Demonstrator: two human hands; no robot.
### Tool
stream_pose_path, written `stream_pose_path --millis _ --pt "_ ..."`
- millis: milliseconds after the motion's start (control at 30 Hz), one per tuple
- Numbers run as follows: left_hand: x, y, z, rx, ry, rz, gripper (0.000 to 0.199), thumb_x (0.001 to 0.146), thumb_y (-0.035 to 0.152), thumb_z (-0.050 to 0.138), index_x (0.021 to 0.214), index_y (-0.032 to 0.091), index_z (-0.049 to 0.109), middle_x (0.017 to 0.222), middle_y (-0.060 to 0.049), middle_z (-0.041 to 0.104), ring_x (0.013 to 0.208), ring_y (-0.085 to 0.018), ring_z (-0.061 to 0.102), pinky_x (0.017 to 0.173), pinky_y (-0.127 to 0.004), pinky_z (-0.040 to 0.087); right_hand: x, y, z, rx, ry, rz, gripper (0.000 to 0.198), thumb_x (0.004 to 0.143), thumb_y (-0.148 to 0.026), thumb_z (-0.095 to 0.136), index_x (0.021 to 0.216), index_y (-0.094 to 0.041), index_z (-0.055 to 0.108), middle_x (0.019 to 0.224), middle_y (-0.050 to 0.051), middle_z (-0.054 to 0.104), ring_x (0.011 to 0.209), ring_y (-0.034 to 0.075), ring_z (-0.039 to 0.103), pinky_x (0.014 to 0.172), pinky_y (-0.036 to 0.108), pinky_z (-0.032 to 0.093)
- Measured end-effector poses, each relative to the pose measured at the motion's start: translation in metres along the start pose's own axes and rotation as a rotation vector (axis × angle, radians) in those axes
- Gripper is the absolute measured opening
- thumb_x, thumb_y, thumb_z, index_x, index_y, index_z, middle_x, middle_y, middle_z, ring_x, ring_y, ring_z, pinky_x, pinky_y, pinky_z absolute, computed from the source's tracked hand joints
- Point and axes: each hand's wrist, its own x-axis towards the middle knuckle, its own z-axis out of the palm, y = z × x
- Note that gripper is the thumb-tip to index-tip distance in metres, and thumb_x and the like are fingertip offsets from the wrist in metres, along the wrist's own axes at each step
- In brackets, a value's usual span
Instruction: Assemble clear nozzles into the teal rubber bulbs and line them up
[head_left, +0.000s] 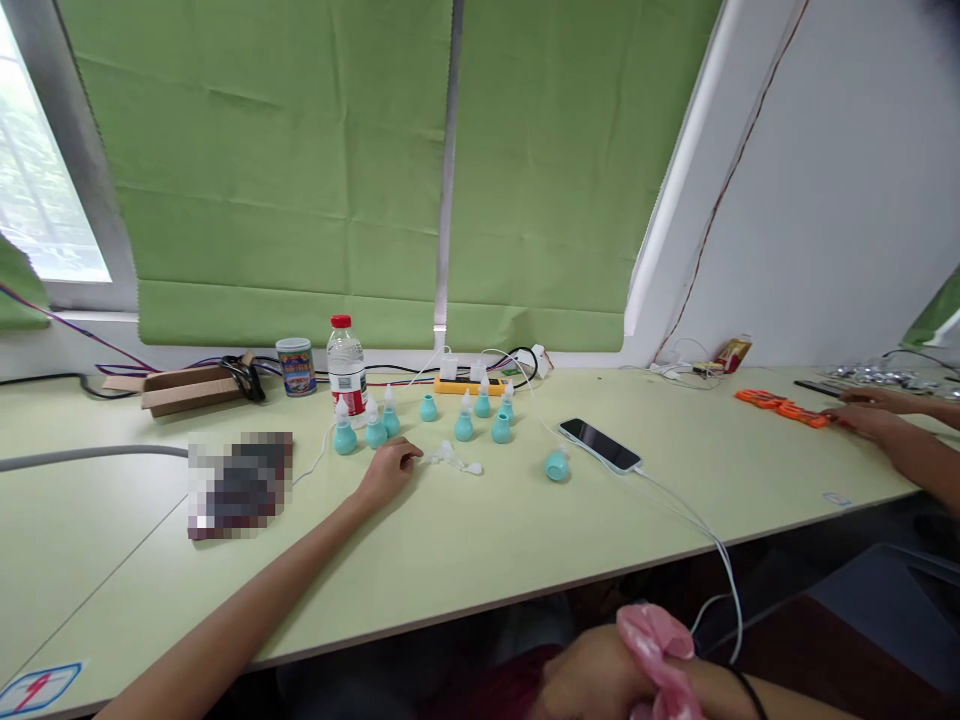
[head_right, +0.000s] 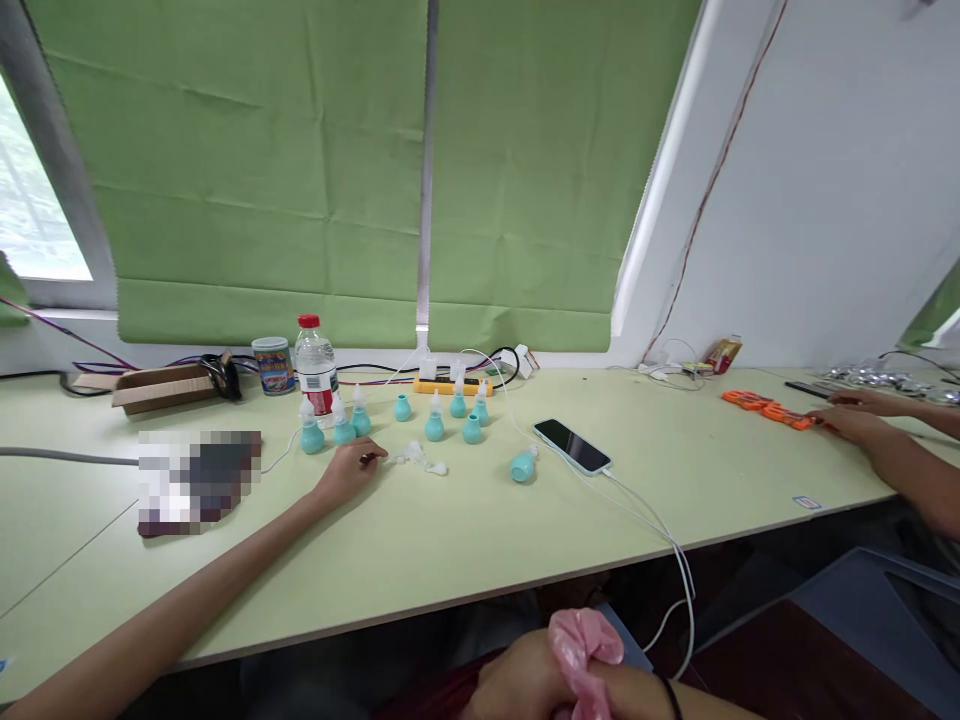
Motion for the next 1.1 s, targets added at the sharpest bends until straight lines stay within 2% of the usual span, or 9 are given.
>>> stream_pose_path --millis 33,133,233,300,367,600,733,833,1100 --pt "0.0 0.001 0.001 -0.012 -0.003 0.006 0.029 0.068 0.006 0.037 0.08 0.013 0.062 0.08 -0.006 0.061 0.07 -0.014 0.056 0.063 -0.023 0.044 0.002 -0.009 -0.016 0.046 -0.244 -0.162 0.02 0.064 -0.034 0.065 0.083 -0.027 0.061 0.072 -0.006 0.062 0.063 0.01 0.06 0.053 0.016 0.045" --pt "-0.001 0.004 0.003 -0.038 -0.026 0.02 0.027 0.067 0.007 0.039 0.079 0.014 0.062 0.079 -0.005 0.063 0.07 -0.014 0.057 0.064 -0.022 0.044 0.012 -0.029 -0.062 0.081 -0.33 -0.339 0.035 0.07 -0.037 0.058 0.103 -0.025 0.054 0.083 -0.004 0.063 0.071 0.01 0.059 0.064 0.017 0.045" --pt "0.0 0.007 0.004 -0.046 -0.04 0.021 0.025 0.067 0.008 0.04 0.078 0.014 0.062 0.077 -0.005 0.064 0.069 -0.015 0.057 0.062 -0.023 0.044 0.04 -0.025 -0.087 -0.096 0.178 -0.279 0.035 0.076 -0.032 0.05 0.108 -0.018 0.049 0.102 0.006 0.057 0.095 0.017 0.052 0.085 0.029 0.039" --pt "0.002 0.008 0.005 -0.039 -0.036 0.012 0.023 0.066 0.008 0.04 0.076 0.014 0.06 0.074 -0.005 0.063 0.066 -0.015 0.057 0.061 -0.024 0.044 0.068 -0.008 -0.088 -0.192 0.374 -0.23 0.041 0.076 -0.03 0.049 0.114 -0.016 0.043 0.113 0.011 0.049 0.106 0.021 0.043 0.09 0.035 0.034" --pt "0.004 0.009 0.005 -0.022 -0.025 0.003 0.021 0.066 0.008 0.04 0.074 0.014 0.058 0.071 -0.005 0.061 0.065 -0.016 0.056 0.06 -0.026 0.044 0.098 0.013 -0.083 -0.231 0.435 -0.152 0.049 0.075 -0.032 0.05 0.118 -0.014 0.039 0.12 0.013 0.042 0.112 0.024 0.036 0.091 0.038 0.034" --pt "0.008 0.009 0.004 0.025 -0.018 0.048 0.034 0.076 0.019 0.04 0.109 0.015 0.045 0.116 -0.011 0.046 0.108 -0.022 0.042 0.088 -0.038 0.036 0.161 0.039 -0.069 -0.261 0.455 -0.139 0.05 0.079 -0.034 0.044 0.121 -0.011 0.035 0.126 0.016 0.035 0.117 0.025 0.031 0.095 0.041 0.029" --pt "0.01 0.001 0.013 0.016 -0.152 0.1 0.043 0.082 0.028 0.037 0.122 0.016 0.033 0.131 -0.012 0.032 0.12 -0.023 0.029 0.096 -0.04 0.029 0.172 0.032 -0.065 -0.257 0.457 -0.17 0.047 0.079 -0.032 0.044 0.121 -0.012 0.035 0.124 0.013 0.04 0.114 0.022 0.036 0.095 0.039 0.03" --pt "0.013 -0.002 0.018 -0.002 -0.257 0.134 0.042 0.082 0.022 0.034 0.124 0.016 0.031 0.127 -0.011 0.039 0.119 -0.022 0.031 0.098 -0.042 0.025 0.179 0.032 -0.064 -0.21 0.484 -0.215 0.045 0.079 -0.028 0.044 0.12 -0.011 0.036 0.123 0.012 0.042 0.114 0.019 0.035 0.097 0.035 0.03" --pt "0.023 -0.001 0.005 -0.233 -0.269 0.015 0.039 0.078 0.015 0.039 0.117 0.022 0.039 0.111 -0.006 0.054 0.096 -0.017 0.053 0.078 -0.027 0.045 0.195 0.043 -0.075 -0.069 0.46 -0.284 0.032 0.078 -0.021 0.045 0.109 -0.012 0.047 0.119 0.01 0.044 0.112 0.017 0.036 0.096 0.03 0.031"
